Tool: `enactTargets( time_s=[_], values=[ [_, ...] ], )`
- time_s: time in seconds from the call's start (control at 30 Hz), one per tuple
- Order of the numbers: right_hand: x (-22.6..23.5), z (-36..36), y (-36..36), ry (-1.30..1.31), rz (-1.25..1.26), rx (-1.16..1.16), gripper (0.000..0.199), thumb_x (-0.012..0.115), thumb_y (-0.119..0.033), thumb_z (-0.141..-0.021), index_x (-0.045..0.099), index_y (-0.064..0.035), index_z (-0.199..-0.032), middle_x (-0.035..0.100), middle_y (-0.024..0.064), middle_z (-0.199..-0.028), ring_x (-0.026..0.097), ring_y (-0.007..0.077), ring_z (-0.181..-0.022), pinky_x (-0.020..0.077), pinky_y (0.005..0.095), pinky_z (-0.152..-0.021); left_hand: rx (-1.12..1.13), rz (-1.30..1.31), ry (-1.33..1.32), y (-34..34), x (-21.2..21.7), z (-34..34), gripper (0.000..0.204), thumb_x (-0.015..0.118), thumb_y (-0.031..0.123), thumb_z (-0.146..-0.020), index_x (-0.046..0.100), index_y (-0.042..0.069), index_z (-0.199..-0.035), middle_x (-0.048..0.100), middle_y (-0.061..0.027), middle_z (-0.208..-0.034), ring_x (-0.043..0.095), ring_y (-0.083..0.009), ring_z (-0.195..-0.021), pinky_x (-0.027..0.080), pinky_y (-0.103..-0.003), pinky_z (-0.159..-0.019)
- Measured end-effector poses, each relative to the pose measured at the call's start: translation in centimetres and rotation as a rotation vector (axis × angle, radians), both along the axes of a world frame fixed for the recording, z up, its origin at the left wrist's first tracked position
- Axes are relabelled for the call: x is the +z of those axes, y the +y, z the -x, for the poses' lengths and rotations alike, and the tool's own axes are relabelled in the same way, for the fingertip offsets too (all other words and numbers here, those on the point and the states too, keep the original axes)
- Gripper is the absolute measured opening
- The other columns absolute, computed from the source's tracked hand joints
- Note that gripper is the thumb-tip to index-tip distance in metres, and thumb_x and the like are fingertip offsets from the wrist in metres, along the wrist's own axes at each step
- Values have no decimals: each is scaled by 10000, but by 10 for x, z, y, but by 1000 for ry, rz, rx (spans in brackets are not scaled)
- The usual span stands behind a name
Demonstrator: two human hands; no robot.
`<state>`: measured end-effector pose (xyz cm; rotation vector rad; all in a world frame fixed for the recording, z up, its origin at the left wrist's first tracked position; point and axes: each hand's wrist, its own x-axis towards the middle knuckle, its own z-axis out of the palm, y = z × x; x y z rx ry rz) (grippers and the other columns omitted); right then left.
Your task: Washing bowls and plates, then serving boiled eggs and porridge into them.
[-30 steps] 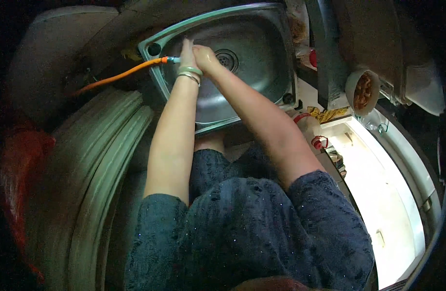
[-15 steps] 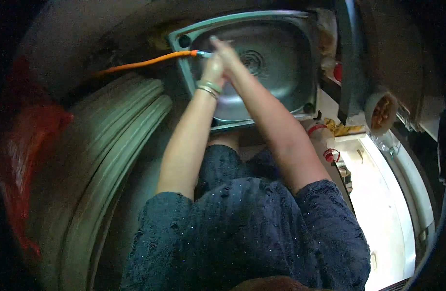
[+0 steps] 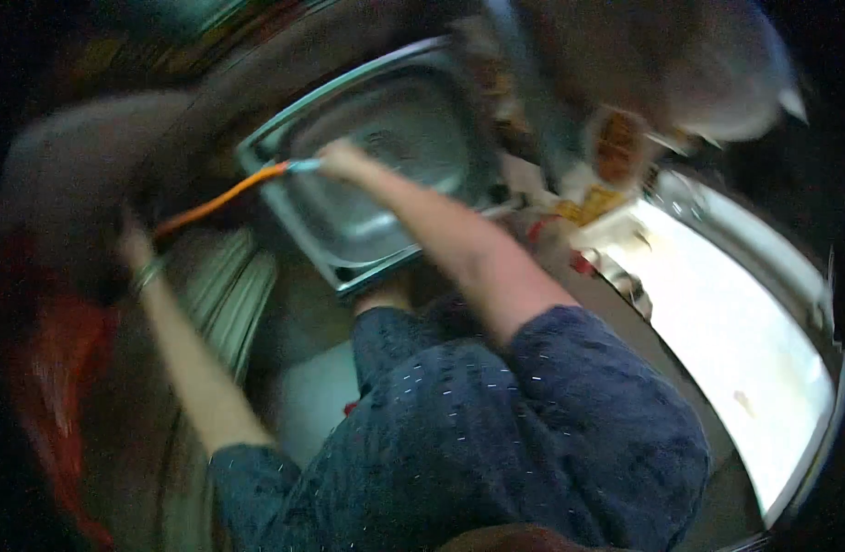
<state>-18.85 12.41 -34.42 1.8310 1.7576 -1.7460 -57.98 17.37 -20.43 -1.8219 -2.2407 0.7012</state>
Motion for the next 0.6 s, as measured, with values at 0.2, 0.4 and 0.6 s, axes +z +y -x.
enactTargets(
  time_s=[0.2, 0.4, 0.6],
  values=[
    [38, 4, -7, 34, -124, 138, 236, 644, -239, -663, 655, -63, -819, 630, 163, -814, 606, 334, -766, 481, 435, -675, 516, 22, -447, 11, -26, 55, 453, 428, 367, -899, 522, 0, -1148, 586, -167, -1029, 563, -266, -925, 442, -376, -798],
    [43, -9, -19, 22, -220, 169, 287, 624, -215, -688, 635, -78, -940, 627, 165, -900, 598, 339, -838, 478, 432, -726, 507, 108, -515, 15, 6, 45, 527, 401, 422, -901, 556, -41, -1099, 593, -191, -1037, 580, -298, -906, 438, -390, -795],
    [82, -18, -27, -12, -252, 232, 396, 620, -216, -698, 587, -64, -1063, 609, 156, -1016, 584, 329, -923, 465, 426, -780, 279, 170, -610, 4, 50, -26, 528, 465, 426, -867, 515, -2, -1172, 534, -185, -1152, 545, -302, -997, 423, -397, -854]
  ],
)
